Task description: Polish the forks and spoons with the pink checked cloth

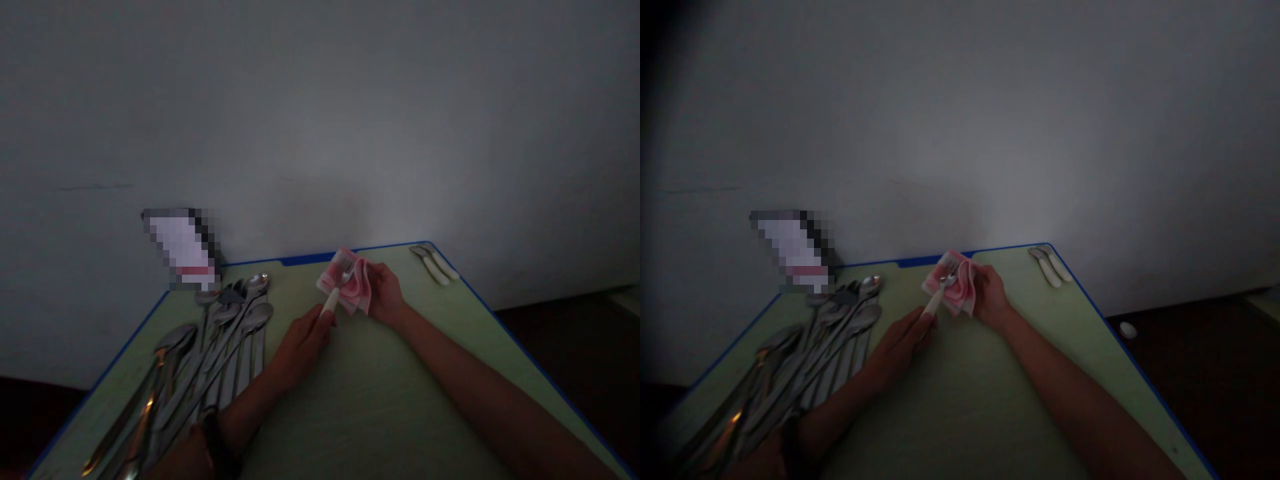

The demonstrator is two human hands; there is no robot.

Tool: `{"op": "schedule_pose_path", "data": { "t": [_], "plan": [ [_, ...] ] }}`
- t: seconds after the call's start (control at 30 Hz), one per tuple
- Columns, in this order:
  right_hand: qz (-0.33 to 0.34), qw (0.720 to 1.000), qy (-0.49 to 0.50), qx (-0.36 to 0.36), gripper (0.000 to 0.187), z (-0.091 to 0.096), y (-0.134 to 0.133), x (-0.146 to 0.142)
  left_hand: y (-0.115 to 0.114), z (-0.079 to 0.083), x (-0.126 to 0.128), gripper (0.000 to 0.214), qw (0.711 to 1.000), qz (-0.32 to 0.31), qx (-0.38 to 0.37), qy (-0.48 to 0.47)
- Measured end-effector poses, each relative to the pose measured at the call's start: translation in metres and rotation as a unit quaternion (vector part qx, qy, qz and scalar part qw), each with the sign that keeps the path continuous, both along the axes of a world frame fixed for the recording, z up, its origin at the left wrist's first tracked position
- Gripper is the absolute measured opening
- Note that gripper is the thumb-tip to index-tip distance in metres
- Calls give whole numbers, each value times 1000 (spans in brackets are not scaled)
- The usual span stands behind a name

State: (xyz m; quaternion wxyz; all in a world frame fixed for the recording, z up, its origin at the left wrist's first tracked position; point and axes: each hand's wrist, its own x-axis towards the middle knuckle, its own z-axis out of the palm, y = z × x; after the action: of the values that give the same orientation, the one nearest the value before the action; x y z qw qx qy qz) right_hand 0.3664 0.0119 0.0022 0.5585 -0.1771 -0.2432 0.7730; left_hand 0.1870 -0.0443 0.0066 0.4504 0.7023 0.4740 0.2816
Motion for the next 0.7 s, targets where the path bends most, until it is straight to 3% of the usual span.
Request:
{"op": "schedule_pose_path", "data": {
  "t": [0.1, 0.17, 0.33, 0.7],
  "plan": [
    [5, 1000, 4, -28, 32, 0, 0, 2, -1, 1, 2, 36, 999, -7, 20, 31],
    [10, 999, 1, -36, 25, -2, 1, 2, -2, 2, 3, 36, 999, -11, 27, 32],
    [80, 995, -53, 23, 21, -5, -2, -3, -3, 3, 4, 37, 998, -16, 50, 36],
    [-12, 984, -163, 74, 22, -12, -2, -6, -6, 13, 4, 42, 981, -75, 113, 140]
  ]
}}
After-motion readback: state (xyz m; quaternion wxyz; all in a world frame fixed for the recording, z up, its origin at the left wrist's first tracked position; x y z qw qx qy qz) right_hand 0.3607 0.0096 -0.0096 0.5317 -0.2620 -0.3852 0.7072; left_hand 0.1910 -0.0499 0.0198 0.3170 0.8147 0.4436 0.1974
